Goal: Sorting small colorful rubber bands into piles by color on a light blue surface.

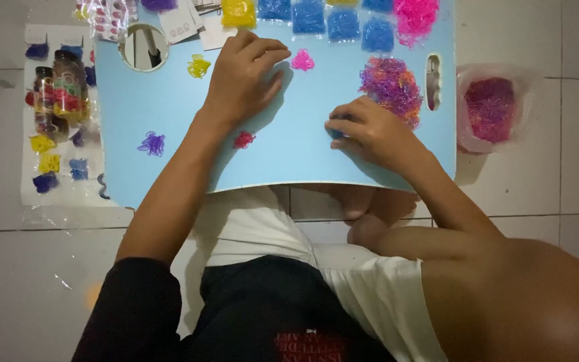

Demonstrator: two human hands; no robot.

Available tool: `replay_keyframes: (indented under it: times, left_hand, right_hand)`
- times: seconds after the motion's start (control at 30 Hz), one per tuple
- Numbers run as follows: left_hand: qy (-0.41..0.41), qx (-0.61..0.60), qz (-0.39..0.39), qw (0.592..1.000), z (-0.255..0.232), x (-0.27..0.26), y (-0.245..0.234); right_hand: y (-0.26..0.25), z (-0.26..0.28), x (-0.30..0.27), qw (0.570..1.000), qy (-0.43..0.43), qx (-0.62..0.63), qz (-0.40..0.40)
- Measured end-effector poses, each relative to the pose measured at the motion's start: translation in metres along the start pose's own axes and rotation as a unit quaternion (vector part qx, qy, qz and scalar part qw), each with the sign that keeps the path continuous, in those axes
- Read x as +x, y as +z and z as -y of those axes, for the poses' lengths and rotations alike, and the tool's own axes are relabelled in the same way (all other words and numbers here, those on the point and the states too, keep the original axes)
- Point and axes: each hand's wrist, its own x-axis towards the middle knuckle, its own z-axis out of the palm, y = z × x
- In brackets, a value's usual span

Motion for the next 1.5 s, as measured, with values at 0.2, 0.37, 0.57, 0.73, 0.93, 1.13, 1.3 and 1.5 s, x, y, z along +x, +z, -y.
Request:
replay_keyframes:
  times: [0.2, 0.37, 0.57, 0.73, 0.93, 1.13, 1.3, 1.5]
  left_hand:
    - [-0.002, 0.010, 0.000, 1.000, 0.005, -0.002, 0.001]
    - [-0.005, -0.013, -0.010, 1.000, 0.004, -0.002, -0.002]
    - [0.000, -0.006, -0.015, 1.000, 0.005, -0.003, -0.001]
    - [0.008, -0.008, -0.029, 1.000, 0.005, -0.002, -0.002]
    - [-0.003, -0.009, -0.023, 1.000, 0.004, 0.000, -0.004]
    - [0.011, -0.007, -0.032, 0.999, 0.002, 0.001, -0.006]
    - [0.049, -0.036, -0.019, 0.998, -0.006, 0.001, -0.003]
    - [0.112, -0.162, -0.016, 0.980, -0.039, 0.006, -0.005]
  right_hand:
    - [0.003, 0.004, -0.004, 0.999, 0.009, -0.035, -0.007]
    - [-0.007, 0.004, -0.004, 0.999, 0.006, -0.033, -0.041]
    - [-0.040, -0.015, -0.022, 0.979, 0.087, -0.152, -0.107]
    - [-0.047, -0.021, -0.033, 0.976, 0.104, -0.174, -0.081]
    - [-0.041, -0.015, -0.022, 0.982, 0.105, -0.154, 0.040]
    - [-0.031, -0.017, -0.023, 0.982, 0.052, -0.179, 0.041]
    - [-0.025, -0.016, -0.019, 0.981, 0.049, -0.185, 0.038]
    - [-0.031, 0.001, -0.010, 0.994, 0.084, 0.028, -0.060]
